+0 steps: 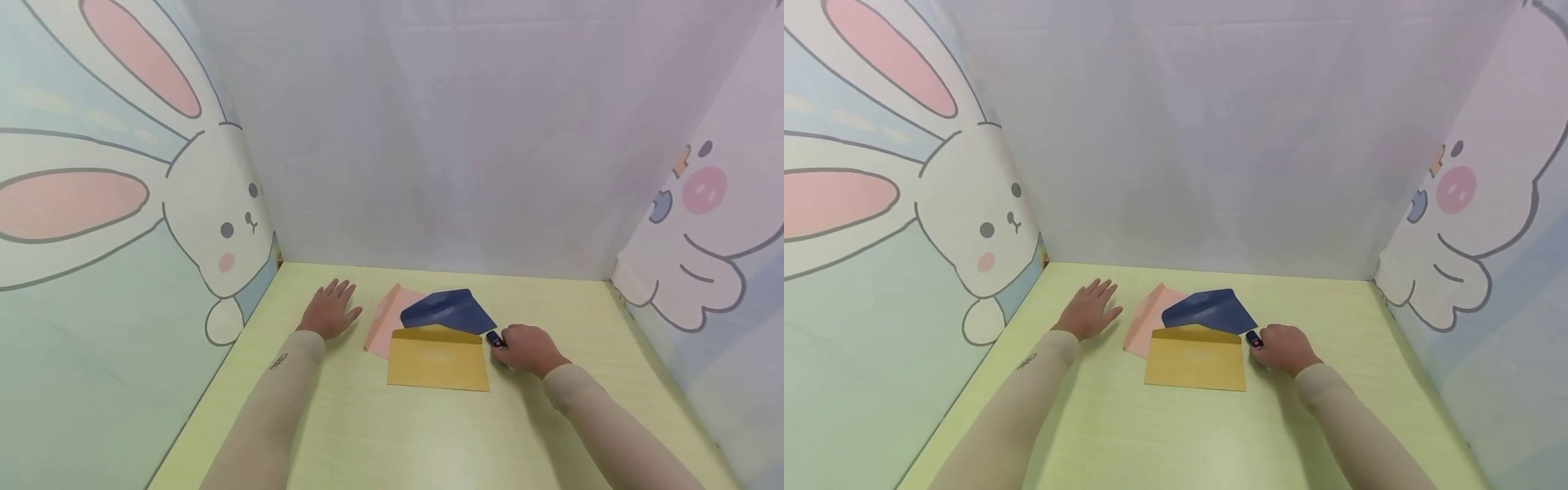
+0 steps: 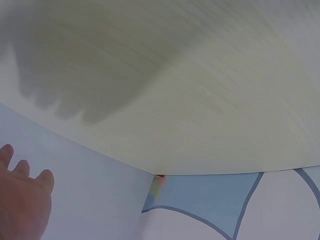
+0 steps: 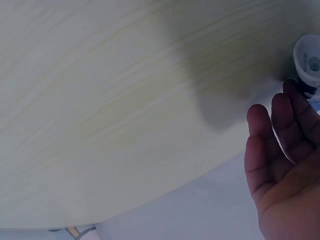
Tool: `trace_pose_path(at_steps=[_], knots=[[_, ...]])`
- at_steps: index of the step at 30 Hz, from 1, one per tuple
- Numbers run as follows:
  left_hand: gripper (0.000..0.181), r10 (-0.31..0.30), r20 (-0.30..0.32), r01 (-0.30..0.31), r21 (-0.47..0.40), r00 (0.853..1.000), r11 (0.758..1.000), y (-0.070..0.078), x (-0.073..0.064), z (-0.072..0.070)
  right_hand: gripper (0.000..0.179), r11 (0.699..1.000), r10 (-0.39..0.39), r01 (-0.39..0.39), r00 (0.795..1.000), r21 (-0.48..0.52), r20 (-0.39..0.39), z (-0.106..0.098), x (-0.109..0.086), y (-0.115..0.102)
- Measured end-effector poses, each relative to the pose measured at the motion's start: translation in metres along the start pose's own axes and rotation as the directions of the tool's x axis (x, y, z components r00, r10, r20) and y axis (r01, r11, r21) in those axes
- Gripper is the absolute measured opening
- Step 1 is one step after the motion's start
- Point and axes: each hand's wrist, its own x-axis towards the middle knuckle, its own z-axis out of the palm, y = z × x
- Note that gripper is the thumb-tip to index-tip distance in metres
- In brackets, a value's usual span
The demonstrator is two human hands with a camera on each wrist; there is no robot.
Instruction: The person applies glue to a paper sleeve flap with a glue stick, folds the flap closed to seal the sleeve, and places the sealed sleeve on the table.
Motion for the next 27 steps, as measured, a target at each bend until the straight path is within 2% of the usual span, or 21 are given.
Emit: trace_pose_path(at_steps=[7, 11, 18, 27], knots=[[0.066, -0.022, 0.053, 0.028, -0.112, 0.998, 0.993, 0.005, 0.004, 0.000, 0.036, 1.000, -0.015, 0.016, 0.999, 0.005, -0.047, -0.003, 0.002, 0.002], [0.059, -0.011, 0.059, 0.020, -0.148, 0.998, 0.989, 0.010, 0.007, 0.000, 0.035, 1.000, -0.029, 0.028, 0.998, -0.013, -0.064, -0.007, 0.002, 0.000], [0.053, 0.022, 0.036, -0.017, -0.139, 0.999, 0.990, 0.023, 0.011, -0.002, 0.032, 0.996, -0.086, 0.082, 0.990, -0.043, -0.114, -0.014, 0.003, -0.007], [0.054, 0.066, 0.042, -0.063, -0.081, 0.997, 0.995, 0.042, 0.014, -0.007, 0.038, 0.979, -0.192, 0.175, 0.962, -0.100, -0.193, -0.021, 0.006, -0.026]])
